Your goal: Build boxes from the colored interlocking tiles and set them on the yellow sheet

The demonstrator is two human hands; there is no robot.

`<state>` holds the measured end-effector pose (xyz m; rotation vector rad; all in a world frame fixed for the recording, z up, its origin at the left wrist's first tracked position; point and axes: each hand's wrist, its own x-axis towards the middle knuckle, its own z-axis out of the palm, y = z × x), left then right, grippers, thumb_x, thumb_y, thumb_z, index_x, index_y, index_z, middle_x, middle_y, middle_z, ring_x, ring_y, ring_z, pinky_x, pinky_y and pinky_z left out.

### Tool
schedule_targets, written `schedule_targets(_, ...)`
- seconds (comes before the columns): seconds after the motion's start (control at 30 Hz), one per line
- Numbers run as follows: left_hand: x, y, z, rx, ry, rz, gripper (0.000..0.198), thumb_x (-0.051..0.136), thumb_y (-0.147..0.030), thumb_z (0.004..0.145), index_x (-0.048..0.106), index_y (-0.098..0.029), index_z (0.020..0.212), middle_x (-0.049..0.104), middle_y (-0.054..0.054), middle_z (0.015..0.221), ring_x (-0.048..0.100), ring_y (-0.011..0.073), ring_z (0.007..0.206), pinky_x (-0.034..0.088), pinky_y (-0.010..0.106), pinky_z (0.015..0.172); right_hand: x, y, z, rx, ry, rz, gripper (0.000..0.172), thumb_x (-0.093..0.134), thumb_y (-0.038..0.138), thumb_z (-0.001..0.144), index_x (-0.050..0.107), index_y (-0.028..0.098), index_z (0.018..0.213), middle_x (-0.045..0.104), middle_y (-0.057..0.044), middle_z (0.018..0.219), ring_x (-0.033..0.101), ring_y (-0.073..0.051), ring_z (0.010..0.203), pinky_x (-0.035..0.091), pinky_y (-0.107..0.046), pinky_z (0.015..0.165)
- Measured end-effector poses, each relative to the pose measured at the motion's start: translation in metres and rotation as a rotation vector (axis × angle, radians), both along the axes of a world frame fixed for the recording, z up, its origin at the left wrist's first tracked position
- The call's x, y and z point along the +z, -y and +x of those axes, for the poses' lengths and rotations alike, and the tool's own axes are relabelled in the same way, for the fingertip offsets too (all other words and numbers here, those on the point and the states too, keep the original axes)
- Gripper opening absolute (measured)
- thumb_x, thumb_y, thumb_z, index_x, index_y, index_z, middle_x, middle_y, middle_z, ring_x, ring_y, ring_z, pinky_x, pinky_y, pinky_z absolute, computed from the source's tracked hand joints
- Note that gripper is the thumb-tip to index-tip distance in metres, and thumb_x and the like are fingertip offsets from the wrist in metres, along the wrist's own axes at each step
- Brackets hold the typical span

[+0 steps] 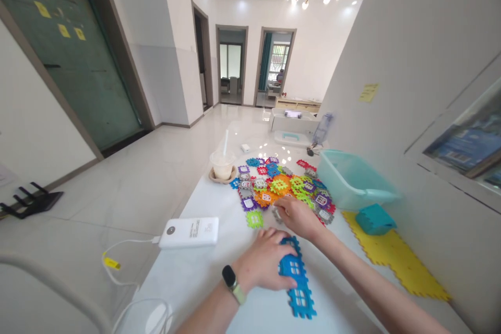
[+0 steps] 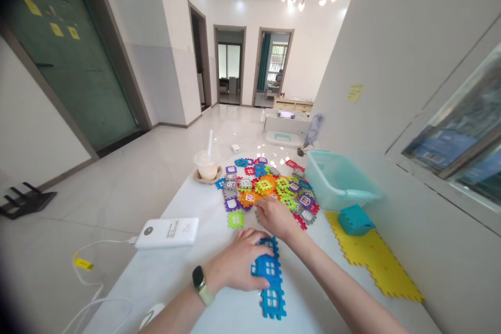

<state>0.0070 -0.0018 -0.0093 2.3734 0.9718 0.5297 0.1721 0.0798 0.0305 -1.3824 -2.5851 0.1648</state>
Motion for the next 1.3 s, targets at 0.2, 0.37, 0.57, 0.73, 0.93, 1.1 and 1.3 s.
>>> schedule_targets(0.2, -0.009, -0.002, 0.000, -0.052, 0.006, -0.044, 0.068, 0.082, -0.060, 0.062, 0.063, -0.031, 0.122, 0.052, 0.008, 0.135, 0.046, 0.0368, 0.123, 0.035, 0.051, 0.105, -0.012, -0.061, -0.120, 0.118, 0.061, -0.007, 0.023, 0.053, 0.025, 0.094, 0.073, 0.017, 0.103, 0.068, -0.010, 0.106, 0.057, -0.024, 0.107, 0.040, -0.032, 0.096)
schedule_targets(0.37, -0.012, -0.004, 0.000, -0.049, -0.012, -0.096, 0.071, 0.085, -0.058, 0.059, 0.064, -0.031, 0.122, 0.054, 0.009, 0.132, 0.047, 0.0390, 0.121, 0.036, 0.050, 0.103, -0.024, -0.085, -0.146, -0.063, 0.147, 0.026, 0.035, 0.060, 0.043, 0.092, 0.073, 0.012, 0.102, 0.065, -0.018, 0.112, 0.054, -0.033, 0.113, 0.042, -0.042, 0.094)
schedule_targets(0.57, -0.013, -0.003, 0.000, -0.060, 0.024, -0.108, 0.071, 0.085, -0.056, 0.061, 0.062, -0.031, 0.124, 0.048, 0.005, 0.142, 0.043, 0.0367, 0.126, 0.032, 0.050, 0.107, -0.023, -0.093, -0.119, -0.073, 0.279, 0.052, 0.024, 0.058, 0.035, 0.097, 0.067, 0.015, 0.105, 0.066, -0.009, 0.114, 0.060, -0.024, 0.112, 0.046, -0.046, 0.099)
schedule_targets(0.73, -0.014, -0.003, -0.002, -0.057, 0.023, -0.115, 0.071, 0.082, -0.060, 0.063, 0.061, -0.033, 0.125, 0.047, 0.006, 0.144, 0.041, 0.0373, 0.129, 0.031, 0.052, 0.108, -0.022, -0.092, -0.108, -0.055, 0.316, 0.053, 0.025, 0.061, 0.031, 0.096, 0.064, 0.013, 0.113, 0.064, -0.011, 0.120, 0.062, -0.024, 0.109, 0.050, -0.045, 0.095)
schedule_targets(0.93, -0.012, -0.003, -0.002, -0.054, 0.032, -0.106, 0.070, 0.084, -0.058, 0.062, 0.063, -0.032, 0.124, 0.046, 0.006, 0.146, 0.039, 0.0386, 0.131, 0.030, 0.054, 0.109, -0.003, -0.100, -0.086, -0.108, 0.260, 0.074, 0.031, 0.060, 0.033, 0.096, 0.060, 0.015, 0.122, 0.061, -0.011, 0.126, 0.061, -0.025, 0.112, 0.050, -0.047, 0.096)
schedule_targets(1.1, -0.009, -0.002, -0.003, -0.046, 0.027, -0.095, 0.069, 0.086, -0.056, 0.060, 0.064, -0.033, 0.122, 0.048, 0.005, 0.144, 0.040, 0.0374, 0.130, 0.030, 0.052, 0.110, -0.012, -0.095, -0.094, -0.147, 0.242, 0.042, 0.028, 0.060, 0.034, 0.096, 0.062, 0.016, 0.118, 0.063, -0.009, 0.123, 0.062, -0.023, 0.108, 0.053, -0.045, 0.093)
schedule_targets(1.3, -0.007, -0.003, -0.005, -0.053, 0.018, -0.102, 0.069, 0.085, -0.055, 0.063, 0.063, -0.033, 0.124, 0.048, 0.004, 0.144, 0.041, 0.0352, 0.129, 0.030, 0.049, 0.110, -0.027, -0.103, -0.100, -0.155, 0.249, 0.029, 0.029, 0.060, 0.034, 0.096, 0.061, 0.017, 0.120, 0.061, -0.009, 0.125, 0.062, -0.024, 0.109, 0.053, -0.046, 0.093)
